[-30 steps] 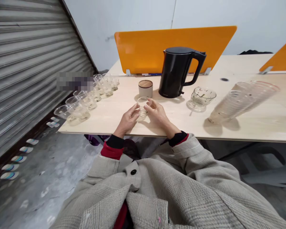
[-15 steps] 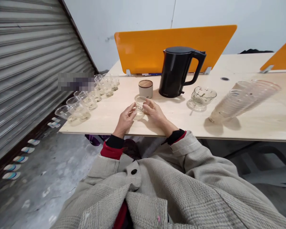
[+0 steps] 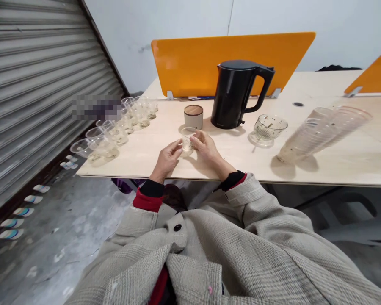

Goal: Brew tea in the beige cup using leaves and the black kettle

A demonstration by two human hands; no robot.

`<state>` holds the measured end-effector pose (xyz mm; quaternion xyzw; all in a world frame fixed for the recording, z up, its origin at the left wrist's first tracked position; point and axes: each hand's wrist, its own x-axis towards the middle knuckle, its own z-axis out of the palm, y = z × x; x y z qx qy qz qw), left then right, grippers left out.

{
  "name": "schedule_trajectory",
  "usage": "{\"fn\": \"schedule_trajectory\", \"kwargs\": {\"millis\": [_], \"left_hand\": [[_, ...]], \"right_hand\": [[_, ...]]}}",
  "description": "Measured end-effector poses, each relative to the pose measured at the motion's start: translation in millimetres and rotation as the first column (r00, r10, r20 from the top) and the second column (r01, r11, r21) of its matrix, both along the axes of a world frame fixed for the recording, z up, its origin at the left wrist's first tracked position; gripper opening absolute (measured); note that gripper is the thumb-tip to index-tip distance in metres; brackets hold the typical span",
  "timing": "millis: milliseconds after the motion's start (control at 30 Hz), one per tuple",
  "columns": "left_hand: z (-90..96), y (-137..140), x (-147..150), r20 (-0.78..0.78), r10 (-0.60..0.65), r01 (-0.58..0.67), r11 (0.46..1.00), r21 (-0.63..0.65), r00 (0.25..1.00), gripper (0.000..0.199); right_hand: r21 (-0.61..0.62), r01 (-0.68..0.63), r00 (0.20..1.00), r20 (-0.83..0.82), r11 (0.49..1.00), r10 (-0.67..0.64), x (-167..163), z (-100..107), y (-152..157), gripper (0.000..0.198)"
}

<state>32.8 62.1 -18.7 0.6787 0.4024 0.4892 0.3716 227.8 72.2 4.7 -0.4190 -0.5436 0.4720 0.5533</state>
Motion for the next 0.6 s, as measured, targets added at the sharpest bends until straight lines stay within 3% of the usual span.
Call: {"fn": "schedule_trajectory", "kwargs": {"millis": [233, 600], "left_hand": [[-3.7, -2.0, 0.7, 0.043, 0.055, -0.054, 0.998, -0.029, 0.998, 0.042], [-6.2, 3.9, 1.7, -0.019, 0.065, -0.063, 0.997, 0.054, 0.998, 0.037]], "right_hand": [[-0.016, 0.021, 0.997, 0.075, 1.0, -0.019, 2.0, -4.4, -3.1, 0.05], [0.19, 0.092, 0.935, 0.322, 0.977, -0.151, 1.5, 0.8, -4.9, 0.048]]}}
